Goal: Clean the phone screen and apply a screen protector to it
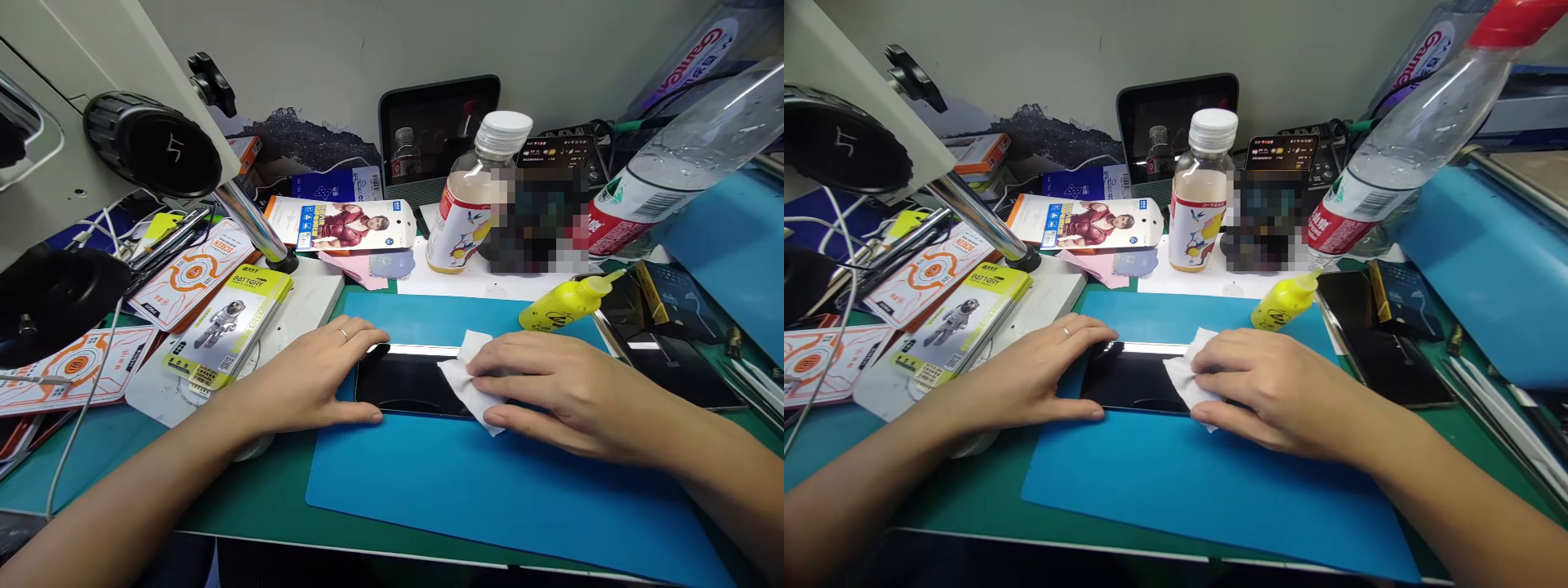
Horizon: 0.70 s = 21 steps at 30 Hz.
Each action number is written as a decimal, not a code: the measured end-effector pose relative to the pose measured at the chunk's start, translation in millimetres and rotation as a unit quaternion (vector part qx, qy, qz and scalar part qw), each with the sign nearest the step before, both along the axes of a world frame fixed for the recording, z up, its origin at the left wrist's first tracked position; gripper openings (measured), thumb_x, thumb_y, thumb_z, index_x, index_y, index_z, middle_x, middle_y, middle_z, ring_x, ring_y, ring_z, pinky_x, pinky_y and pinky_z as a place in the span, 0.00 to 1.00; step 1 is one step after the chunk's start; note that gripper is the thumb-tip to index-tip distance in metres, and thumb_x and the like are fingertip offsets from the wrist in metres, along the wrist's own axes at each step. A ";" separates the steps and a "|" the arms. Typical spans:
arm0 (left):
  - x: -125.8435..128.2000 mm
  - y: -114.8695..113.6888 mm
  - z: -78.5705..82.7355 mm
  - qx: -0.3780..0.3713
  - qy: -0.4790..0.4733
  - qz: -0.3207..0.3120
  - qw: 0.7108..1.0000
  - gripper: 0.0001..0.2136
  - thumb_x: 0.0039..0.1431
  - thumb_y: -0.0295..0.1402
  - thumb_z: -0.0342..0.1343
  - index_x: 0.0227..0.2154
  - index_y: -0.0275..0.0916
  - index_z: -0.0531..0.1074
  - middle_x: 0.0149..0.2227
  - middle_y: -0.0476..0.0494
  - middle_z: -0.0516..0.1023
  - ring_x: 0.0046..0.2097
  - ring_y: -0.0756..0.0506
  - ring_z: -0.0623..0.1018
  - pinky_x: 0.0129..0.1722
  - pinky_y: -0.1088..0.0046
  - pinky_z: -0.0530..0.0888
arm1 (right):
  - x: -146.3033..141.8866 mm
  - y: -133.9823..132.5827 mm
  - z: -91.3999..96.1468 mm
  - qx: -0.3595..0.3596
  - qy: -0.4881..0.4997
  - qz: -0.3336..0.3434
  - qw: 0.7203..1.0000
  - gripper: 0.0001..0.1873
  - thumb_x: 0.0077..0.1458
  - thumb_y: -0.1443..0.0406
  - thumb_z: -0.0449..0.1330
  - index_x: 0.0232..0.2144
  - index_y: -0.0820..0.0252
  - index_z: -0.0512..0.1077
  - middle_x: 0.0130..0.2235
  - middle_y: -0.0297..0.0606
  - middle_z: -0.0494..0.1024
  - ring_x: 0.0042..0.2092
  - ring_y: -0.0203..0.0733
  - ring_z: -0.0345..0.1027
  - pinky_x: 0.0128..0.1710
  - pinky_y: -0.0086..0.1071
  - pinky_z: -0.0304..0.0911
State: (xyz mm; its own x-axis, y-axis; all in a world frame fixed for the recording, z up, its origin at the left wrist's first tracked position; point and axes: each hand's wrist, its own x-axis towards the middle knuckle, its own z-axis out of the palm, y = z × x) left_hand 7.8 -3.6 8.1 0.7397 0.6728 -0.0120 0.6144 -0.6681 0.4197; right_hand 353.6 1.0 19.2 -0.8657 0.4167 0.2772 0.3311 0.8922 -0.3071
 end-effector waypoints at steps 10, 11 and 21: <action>-0.1 -0.5 0.6 0.007 -0.003 -0.005 1.000 0.31 0.67 0.50 0.68 0.63 0.37 0.66 0.59 0.34 0.77 0.59 0.34 0.78 0.56 0.55 0.77 | 2.7 1.5 1.5 -0.042 -0.003 0.028 0.999 0.15 0.74 0.62 0.58 0.50 0.57 0.84 0.51 0.44 0.88 0.51 0.46 0.83 0.50 0.38 0.77; -0.3 -0.5 0.8 0.007 -0.003 -0.006 1.000 0.31 0.67 0.50 0.68 0.63 0.37 0.66 0.59 0.34 0.77 0.59 0.34 0.78 0.56 0.55 0.77 | 3.2 1.8 1.0 -0.048 -0.005 0.026 0.998 0.14 0.74 0.62 0.58 0.51 0.56 0.84 0.51 0.43 0.88 0.51 0.46 0.82 0.50 0.37 0.77; -0.6 0.0 -1.2 0.011 0.006 -0.010 1.000 0.30 0.69 0.52 0.65 0.63 0.39 0.66 0.60 0.34 0.76 0.58 0.35 0.79 0.55 0.56 0.78 | -1.5 5.6 -4.6 -0.009 0.021 0.019 1.000 0.14 0.72 0.65 0.60 0.51 0.58 0.84 0.52 0.45 0.89 0.52 0.47 0.84 0.51 0.39 0.79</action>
